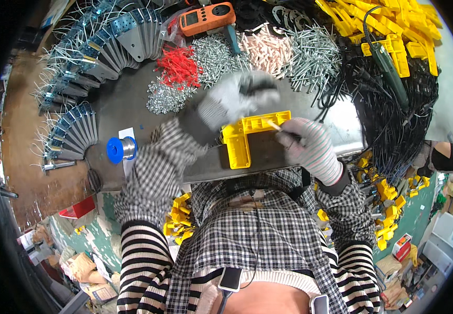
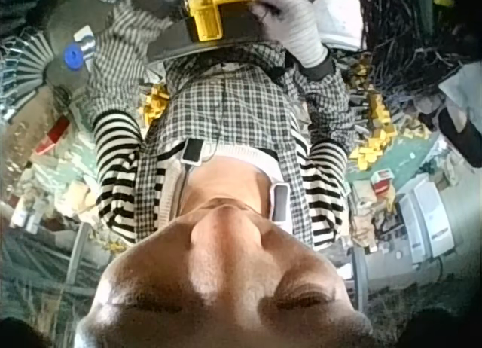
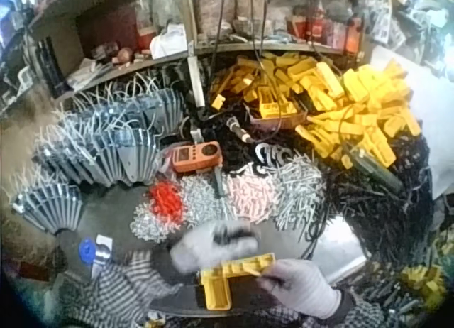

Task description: The person assembles heating tools by fitting metal components into plastic handles, driving screws into the casings using an electric screwdriver, and soldering and arranging internal wiring with a soldering iron.

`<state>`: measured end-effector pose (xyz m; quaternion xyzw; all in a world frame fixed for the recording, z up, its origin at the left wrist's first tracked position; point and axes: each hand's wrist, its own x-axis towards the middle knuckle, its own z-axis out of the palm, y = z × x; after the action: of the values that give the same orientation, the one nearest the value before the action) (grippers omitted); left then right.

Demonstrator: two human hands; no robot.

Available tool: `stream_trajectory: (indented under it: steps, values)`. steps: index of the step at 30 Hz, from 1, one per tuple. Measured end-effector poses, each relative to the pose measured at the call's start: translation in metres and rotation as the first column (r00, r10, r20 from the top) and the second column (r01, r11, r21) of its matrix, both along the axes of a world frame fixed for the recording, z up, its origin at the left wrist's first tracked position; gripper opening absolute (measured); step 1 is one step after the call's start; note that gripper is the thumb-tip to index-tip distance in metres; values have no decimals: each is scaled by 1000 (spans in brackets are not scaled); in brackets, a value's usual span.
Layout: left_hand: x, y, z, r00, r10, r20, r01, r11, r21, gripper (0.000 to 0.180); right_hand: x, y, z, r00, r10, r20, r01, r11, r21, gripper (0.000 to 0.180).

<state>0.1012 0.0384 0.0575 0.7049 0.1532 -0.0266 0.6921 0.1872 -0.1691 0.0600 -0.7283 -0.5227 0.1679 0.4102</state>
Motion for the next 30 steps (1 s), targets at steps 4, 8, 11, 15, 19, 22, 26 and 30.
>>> stream_trajectory:
  steps: [4,8,11,15,19,22,26,30]
  values:
    - [54,32,-34,926,-349,145,-141,38,989,27,0,1,16,906,-193,-376,175,981,-82,9]
    - [46,28,-28,868,-363,339,-352,32,935,22,16,4,21,818,-276,-505,275,958,-78,9]
    - [7,23,-29,921,171,350,-160,985,-60,14,26,12,34,828,-268,-492,259,962,-88,12]
    - [-32,9,-4,898,392,199,-275,855,-440,14,32,23,52,856,-162,-491,93,982,-161,13]
    - [-52,5,-2,933,350,85,-255,809,-529,12,34,26,55,831,-97,-547,-18,979,-201,17]
    - [-55,8,-2,961,262,85,-168,802,-574,11,37,28,58,844,-37,-535,-92,973,-212,18]
    - [-56,3,2,958,262,120,-142,792,-594,12,37,31,65,884,-41,-466,-106,953,-284,19]
    - [-56,2,0,973,171,156,-87,896,-436,17,41,30,67,863,-13,-505,-153,946,-286,20]
